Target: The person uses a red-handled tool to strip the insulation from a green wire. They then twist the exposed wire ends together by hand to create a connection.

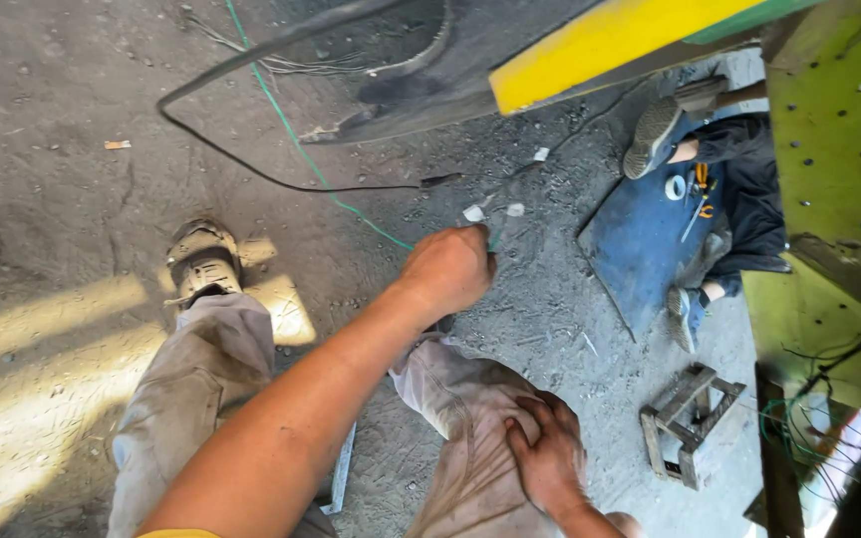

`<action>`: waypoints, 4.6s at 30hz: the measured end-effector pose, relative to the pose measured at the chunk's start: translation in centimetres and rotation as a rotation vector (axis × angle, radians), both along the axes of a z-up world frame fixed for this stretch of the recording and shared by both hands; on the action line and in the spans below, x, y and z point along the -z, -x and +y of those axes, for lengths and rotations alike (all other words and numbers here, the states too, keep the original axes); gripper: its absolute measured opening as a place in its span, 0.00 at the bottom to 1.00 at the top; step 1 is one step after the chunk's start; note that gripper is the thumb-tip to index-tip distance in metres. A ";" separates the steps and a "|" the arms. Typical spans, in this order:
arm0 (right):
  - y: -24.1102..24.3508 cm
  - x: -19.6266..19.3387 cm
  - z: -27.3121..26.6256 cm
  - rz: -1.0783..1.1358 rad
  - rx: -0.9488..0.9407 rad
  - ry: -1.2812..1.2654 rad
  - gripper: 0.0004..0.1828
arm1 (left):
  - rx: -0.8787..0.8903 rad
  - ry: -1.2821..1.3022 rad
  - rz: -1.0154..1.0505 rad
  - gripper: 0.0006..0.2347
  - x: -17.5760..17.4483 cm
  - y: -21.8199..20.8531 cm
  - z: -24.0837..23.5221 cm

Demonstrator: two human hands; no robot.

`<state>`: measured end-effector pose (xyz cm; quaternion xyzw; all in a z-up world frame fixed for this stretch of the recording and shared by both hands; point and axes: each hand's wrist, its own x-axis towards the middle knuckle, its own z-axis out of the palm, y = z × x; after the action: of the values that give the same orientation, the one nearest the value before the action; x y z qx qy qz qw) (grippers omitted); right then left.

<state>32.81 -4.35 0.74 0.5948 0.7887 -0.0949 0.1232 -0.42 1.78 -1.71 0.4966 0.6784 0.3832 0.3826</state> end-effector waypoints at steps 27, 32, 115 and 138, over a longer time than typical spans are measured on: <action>1.3 -1.4 0.4 0.034 -0.048 0.063 0.21 | 0.015 0.007 -0.015 0.10 -0.4 1.9 0.1; 0.3 -1.2 -0.2 0.104 -0.087 0.026 0.21 | 0.010 0.034 -0.018 0.10 -0.8 2.1 -0.5; -1.5 -2.3 -3.5 0.115 0.037 0.024 0.21 | -0.162 -0.129 -0.013 0.05 -0.9 0.6 -0.8; -1.5 -2.5 -3.8 0.103 -0.019 0.032 0.20 | -0.210 -0.246 0.000 0.05 -1.0 0.8 -2.0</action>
<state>34.30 -8.19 3.24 0.5795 0.7980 -0.1369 0.0931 -1.21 -0.20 -0.69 0.4660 0.6746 0.5011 0.2768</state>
